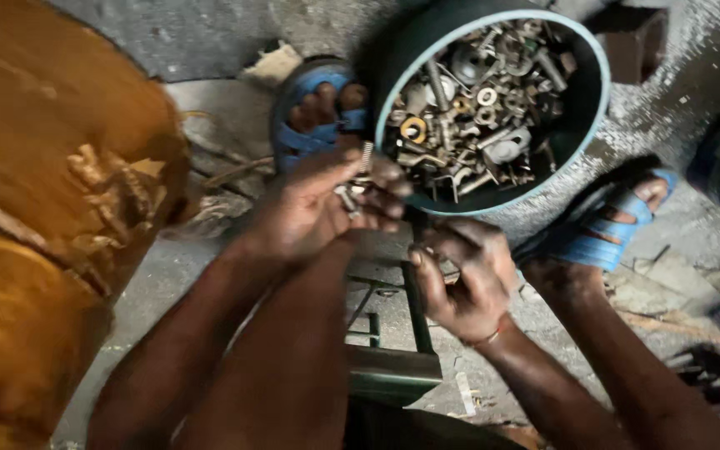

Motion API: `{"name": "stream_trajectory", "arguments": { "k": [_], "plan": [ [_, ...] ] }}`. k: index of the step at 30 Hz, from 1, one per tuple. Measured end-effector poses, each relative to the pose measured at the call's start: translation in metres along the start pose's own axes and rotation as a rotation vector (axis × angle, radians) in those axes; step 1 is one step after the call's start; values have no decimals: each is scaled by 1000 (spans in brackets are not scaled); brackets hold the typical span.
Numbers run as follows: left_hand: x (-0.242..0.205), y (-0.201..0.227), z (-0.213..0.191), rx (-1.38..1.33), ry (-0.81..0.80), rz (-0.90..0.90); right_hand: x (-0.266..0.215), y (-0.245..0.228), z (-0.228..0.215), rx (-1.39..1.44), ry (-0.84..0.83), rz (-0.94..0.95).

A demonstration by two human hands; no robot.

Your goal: The person sits on the floor and sorts through a bucket of mixed metal hardware, picking out bolts, nuts, and washers by hand. They examine each piece and place selected items into their left hand while continuing to sift through the remaining contents.

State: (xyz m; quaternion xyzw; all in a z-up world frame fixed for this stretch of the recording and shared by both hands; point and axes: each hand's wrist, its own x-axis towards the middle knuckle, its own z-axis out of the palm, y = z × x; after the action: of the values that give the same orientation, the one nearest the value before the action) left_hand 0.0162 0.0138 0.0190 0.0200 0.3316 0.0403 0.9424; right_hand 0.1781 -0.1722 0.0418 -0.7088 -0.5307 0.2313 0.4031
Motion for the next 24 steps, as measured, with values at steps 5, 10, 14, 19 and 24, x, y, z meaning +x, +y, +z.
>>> {"name": "stream_trajectory", "arguments": {
  "k": [5, 10, 14, 19, 24],
  "plan": [
    [-4, -1, -15, 68, 23, 109, 5, 50, -14, -67, -89, 72],
    [-4, -2, -15, 82, 67, 107, 57, 63, -13, -308, -153, 47],
    [-5, -3, -12, 94, 79, 83, 86, 78, 19, -445, -271, 119],
    [-10, 8, -13, 91, 145, 77, 77, 91, -15, 163, 79, 799],
    [-12, 6, -16, 0, 138, 73, 49, 66, -39, -165, -78, 208]
  ]
}}
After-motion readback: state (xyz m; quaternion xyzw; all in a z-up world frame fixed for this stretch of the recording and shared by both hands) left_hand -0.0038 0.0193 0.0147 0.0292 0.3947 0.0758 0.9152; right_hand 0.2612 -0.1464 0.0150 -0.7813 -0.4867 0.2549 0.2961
